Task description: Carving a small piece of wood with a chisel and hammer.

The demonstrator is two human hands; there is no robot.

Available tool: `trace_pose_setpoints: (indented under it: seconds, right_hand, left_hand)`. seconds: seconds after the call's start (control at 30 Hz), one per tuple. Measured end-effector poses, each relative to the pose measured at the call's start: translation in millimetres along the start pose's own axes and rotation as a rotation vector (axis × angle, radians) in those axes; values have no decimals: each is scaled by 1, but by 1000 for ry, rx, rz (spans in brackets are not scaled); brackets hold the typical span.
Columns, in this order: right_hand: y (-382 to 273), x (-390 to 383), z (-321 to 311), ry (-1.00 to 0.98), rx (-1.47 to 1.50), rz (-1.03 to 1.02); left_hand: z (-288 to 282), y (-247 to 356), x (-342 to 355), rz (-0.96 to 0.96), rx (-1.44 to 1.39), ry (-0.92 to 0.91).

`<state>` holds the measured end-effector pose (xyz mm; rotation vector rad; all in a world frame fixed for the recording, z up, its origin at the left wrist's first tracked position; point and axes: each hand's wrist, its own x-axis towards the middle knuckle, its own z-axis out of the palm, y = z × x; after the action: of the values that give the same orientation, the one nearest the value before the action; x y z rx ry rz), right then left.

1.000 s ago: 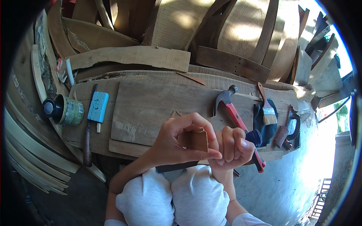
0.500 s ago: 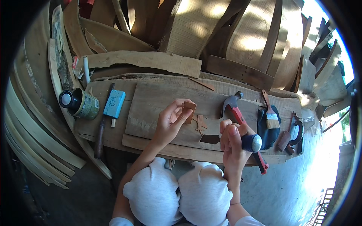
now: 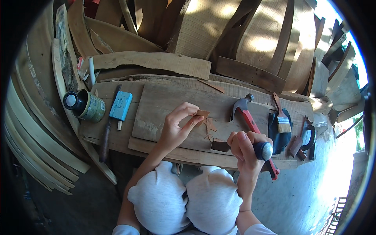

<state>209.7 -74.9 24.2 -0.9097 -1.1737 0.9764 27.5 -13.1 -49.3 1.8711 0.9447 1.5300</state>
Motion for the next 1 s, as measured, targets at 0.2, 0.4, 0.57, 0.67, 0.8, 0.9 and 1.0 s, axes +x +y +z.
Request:
trace_pose_setpoints:
  seconds: [0.2,0.4,0.57,0.67,0.8,0.9,1.0]
  right_hand:
    - [1,0,-4,6,16,10]
    - [9,-1,0,54,76,-106]
    - [-1,8,-1,51,250,-294]
    - [-11,14,-1,-28,300,-365]
    - [2,21,6,-21,309,-277]
    - [21,27,16,-28,323,-239]
    - [10,29,15,5,287,-253]
  left_hand:
    - [-3,9,3,20,53,31]
    - [-6,11,3,32,95,-9]
    - [-9,17,4,55,134,-12]
    - [-8,18,2,81,115,-98]
    - [-5,21,3,47,131,-109]
    - [-6,20,2,30,152,-123]
    - [-11,19,-1,36,144,-132]
